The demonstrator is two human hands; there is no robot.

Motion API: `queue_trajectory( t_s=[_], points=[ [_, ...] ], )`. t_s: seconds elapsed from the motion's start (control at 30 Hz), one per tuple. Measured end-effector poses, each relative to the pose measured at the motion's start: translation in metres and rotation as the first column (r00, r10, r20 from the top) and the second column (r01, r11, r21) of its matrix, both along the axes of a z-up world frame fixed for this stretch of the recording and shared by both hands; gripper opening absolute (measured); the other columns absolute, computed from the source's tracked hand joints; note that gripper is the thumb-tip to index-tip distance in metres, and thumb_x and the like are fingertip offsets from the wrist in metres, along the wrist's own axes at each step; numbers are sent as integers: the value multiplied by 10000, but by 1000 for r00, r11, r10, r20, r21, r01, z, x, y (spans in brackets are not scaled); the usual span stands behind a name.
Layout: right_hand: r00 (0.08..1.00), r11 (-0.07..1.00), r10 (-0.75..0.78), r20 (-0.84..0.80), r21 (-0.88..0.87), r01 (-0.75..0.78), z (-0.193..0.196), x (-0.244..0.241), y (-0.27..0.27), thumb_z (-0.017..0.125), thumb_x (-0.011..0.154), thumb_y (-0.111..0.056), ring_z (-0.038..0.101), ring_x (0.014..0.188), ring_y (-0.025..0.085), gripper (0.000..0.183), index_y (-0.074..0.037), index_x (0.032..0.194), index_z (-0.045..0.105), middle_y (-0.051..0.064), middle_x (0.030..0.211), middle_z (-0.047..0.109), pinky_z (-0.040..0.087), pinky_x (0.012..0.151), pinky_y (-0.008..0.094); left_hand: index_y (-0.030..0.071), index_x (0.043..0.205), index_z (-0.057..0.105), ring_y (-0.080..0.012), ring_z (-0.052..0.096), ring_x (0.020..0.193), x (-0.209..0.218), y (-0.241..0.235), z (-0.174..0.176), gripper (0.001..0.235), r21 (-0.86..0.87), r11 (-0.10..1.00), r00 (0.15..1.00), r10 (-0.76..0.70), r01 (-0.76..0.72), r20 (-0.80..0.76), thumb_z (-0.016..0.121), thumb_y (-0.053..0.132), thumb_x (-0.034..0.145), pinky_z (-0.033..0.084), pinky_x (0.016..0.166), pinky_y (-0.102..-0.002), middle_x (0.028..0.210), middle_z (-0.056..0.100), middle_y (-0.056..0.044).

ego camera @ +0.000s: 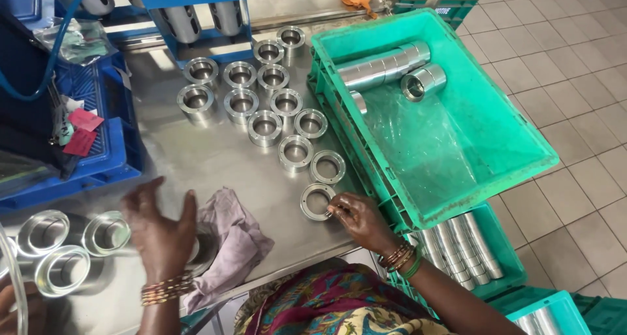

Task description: Inspecting and sorting various metal cylindrical parts and rings on a workbench.

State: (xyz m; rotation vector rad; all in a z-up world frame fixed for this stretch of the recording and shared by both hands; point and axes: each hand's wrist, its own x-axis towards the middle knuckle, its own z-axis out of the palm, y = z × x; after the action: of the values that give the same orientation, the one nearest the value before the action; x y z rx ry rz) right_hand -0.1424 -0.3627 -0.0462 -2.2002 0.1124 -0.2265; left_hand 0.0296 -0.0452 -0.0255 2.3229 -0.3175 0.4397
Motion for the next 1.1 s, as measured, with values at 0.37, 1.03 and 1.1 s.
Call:
queue_trajectory(
  t_s=[0.37, 1.03, 1.1],
  points=[
    [951, 869, -301, 65, 429, 246, -57, 28, -18, 634, 991, -164, 710, 841, 107, 177, 1, 1043, 671, 60, 949, 729, 610, 722, 290, 62, 1138, 687, -349, 723, 960, -90, -131, 0, 306, -145, 779, 715, -620, 610, -325, 709, 244, 893, 581, 836, -426, 1193, 703, -152],
    [941, 895, -339, -3, 308, 324, -30, 22, -11, 640, 992, -159, 672, 679, 97, 156, -5, 985, 659, 34, 850, 711, 529, 585, 271, 53, 1005, 768, -414, 750, 766, -46, -128, 8, 441, -239, 906, 400, -375, 350, -836, 610, 462, 965, 574, 685, -496, 886, 785, -248],
    [942, 882, -336, -15, 344, 321, -34, 21, -6, 650, 987, -149, 657, 671, 98, 148, -3, 975, 664, 38, 827, 706, 529, 583, 274, 44, 1091, 702, -398, 729, 824, -50, -132, 17, 495, -67, 885, 613, -372, 461, -697, 728, 485, 867, 572, 720, -489, 949, 746, -233]
  ],
)
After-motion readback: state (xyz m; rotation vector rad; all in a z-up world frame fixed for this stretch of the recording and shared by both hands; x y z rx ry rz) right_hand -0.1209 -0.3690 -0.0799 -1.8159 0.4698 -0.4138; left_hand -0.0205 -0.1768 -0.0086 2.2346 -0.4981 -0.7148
